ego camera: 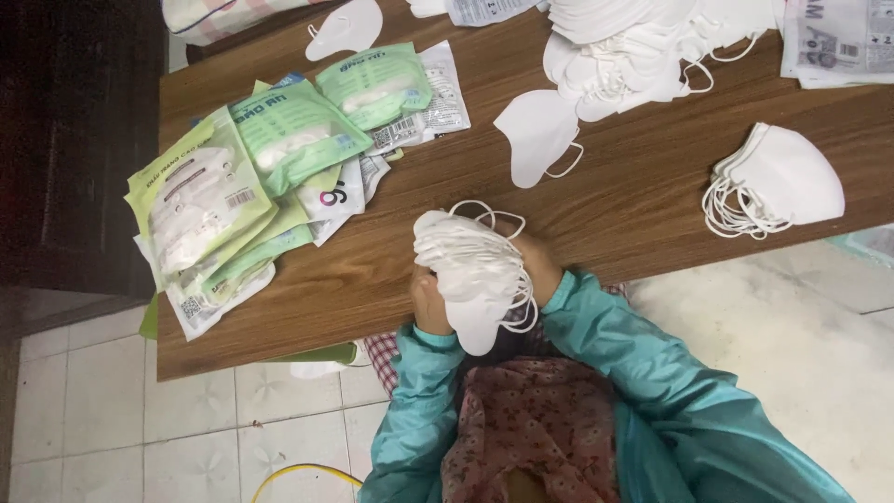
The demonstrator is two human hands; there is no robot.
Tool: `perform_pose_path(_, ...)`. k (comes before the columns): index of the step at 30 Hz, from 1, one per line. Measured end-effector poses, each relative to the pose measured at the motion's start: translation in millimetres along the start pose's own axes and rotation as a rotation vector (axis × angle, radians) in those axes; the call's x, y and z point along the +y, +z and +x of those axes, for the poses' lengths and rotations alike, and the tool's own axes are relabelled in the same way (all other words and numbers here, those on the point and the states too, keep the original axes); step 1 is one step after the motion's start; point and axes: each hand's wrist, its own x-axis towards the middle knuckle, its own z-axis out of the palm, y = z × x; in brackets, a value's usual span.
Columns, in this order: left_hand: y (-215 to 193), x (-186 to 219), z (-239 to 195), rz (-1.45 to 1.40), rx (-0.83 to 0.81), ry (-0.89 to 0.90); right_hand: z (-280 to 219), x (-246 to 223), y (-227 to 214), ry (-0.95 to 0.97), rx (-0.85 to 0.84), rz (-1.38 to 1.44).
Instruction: The person folds and stacks white protective masks on a wooden table at a manual workstation.
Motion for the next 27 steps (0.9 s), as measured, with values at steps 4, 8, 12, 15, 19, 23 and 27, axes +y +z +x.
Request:
perform_pose_path(4, -5.1, 1.5, -3.5, -0.014, -0.006, -0.012, -8.7, -3.7, 0.3, 0.062, 0.022, 0.062)
perform_pose_path(8, -7.2, 2.7, -7.3, -0.033, -0.016, -0.033, 2.2, 26.7, -5.9, 0.234, -0.031, 0.320)
perform_pose_path(12, 0.3, 6.2, -0.2, -0.050, -0.031, -0.050, 13.1, 55.9, -20.9, 0.290, -0.134, 0.391)
perform_pose_path(15, -1.8, 7.4, -2.0, -0.062, -0.040, -0.061, 15.0, 61.3, -33.9, 0.213, -0.176, 0.205)
perform_pose_path(19, -18.4, 9.6, 4.4, -0.076, -0.049, -0.076, 18.9, 65.1, -48.7, 0.138, -0.215, 0.019)
perform_pose_path(23, -30.3, -26.4, 0.7, -0.337, -0.108, -0.090, 18.9, 46.2, -51.2, 0.202, -0.269, -0.164)
perform_pose_path(27, -43.4, -117.0, 10.6, -0.561, -0.080, -0.249, 21.5, 51.5, -51.7, 0.323, -0.363, -0.286)
